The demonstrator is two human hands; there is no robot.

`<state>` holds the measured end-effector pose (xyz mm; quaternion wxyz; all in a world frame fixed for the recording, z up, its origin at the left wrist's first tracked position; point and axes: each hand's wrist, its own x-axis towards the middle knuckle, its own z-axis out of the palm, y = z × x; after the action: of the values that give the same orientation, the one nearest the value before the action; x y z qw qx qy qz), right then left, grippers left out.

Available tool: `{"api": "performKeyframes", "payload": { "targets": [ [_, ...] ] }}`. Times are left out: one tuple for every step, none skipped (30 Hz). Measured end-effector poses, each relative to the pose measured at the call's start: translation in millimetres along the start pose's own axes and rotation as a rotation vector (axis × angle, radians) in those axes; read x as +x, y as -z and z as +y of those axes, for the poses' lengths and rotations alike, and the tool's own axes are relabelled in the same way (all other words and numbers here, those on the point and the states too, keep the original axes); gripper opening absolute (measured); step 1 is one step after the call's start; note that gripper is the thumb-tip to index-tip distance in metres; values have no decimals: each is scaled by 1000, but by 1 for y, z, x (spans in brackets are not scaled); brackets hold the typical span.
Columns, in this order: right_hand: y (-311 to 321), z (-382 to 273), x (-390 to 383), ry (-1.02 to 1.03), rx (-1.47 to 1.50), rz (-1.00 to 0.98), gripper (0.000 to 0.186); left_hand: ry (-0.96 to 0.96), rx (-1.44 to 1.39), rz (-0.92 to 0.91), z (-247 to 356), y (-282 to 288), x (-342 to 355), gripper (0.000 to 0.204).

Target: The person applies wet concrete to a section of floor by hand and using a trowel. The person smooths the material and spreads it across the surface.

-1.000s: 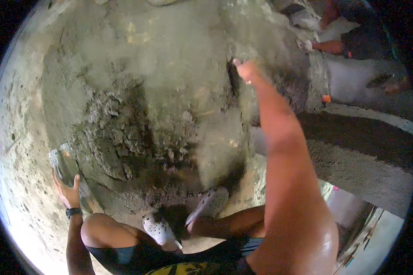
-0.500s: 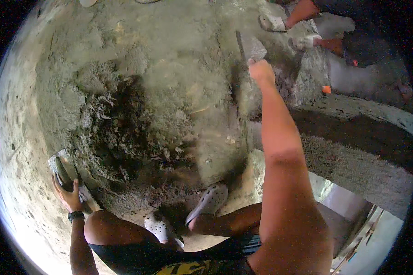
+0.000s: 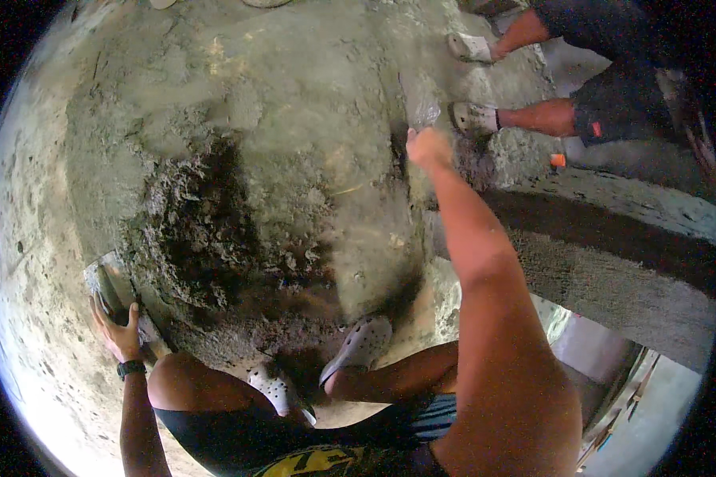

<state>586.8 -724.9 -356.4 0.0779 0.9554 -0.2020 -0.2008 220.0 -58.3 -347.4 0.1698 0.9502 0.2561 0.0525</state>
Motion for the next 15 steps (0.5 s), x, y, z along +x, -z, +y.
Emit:
{"api": "performKeyframes", "payload": {
  "targets": [
    [-3, -6, -9, -7, -58, 95, 60, -11, 8, 8, 0, 0, -1, 92],
    [1, -12, -12, -7, -59, 95, 60, -11, 8, 7, -1, -1, -1, 92],
    [6, -17, -13, -34, 20, 39, 58, -20, 23, 7, -4, -2, -2, 92],
    [5, -17, -14, -66, 98, -18, 57, -34, 38, 3, -4, 0, -1, 92],
    [3, -18, -18, -68, 97, -23, 57, -35, 40, -1, -5, 2, -1, 92],
    [-1, -20, -22, -104, 94, 29, 56, -3, 4, -11, -6, 3, -3, 94],
    [-4, -25, -23, -132, 91, 82, 56, 34, -30, -16, -5, 6, -4, 95],
    [-3, -28, -22, -124, 90, 77, 56, 41, -24, -16, -4, 7, -3, 95],
    [2, -29, -20, -52, 78, 130, 56, 20, -8, -17, -3, 5, -1, 94],
    [6, -28, -18, 19, 62, 182, 55, -1, 4, -21, 0, 4, 1, 93],
    [9, -27, -16, 58, 22, 193, 54, 8, 7, -30, 9, 3, 4, 93],
    [8, -28, -16, 64, 12, 193, 54, 18, 4, -34, 14, 1, 5, 93],
    [5, -35, -25, 48, 0, 137, 53, 26, 3, -45, 16, 3, 6, 94],
    [3, -50, -39, 35, -6, 82, 53, 34, 7, -52, 14, 8, 5, 94],
    [2, -63, -52, 42, -6, 71, 53, -3, -12, -40, 3, 9, 3, 96]
  ]
}}
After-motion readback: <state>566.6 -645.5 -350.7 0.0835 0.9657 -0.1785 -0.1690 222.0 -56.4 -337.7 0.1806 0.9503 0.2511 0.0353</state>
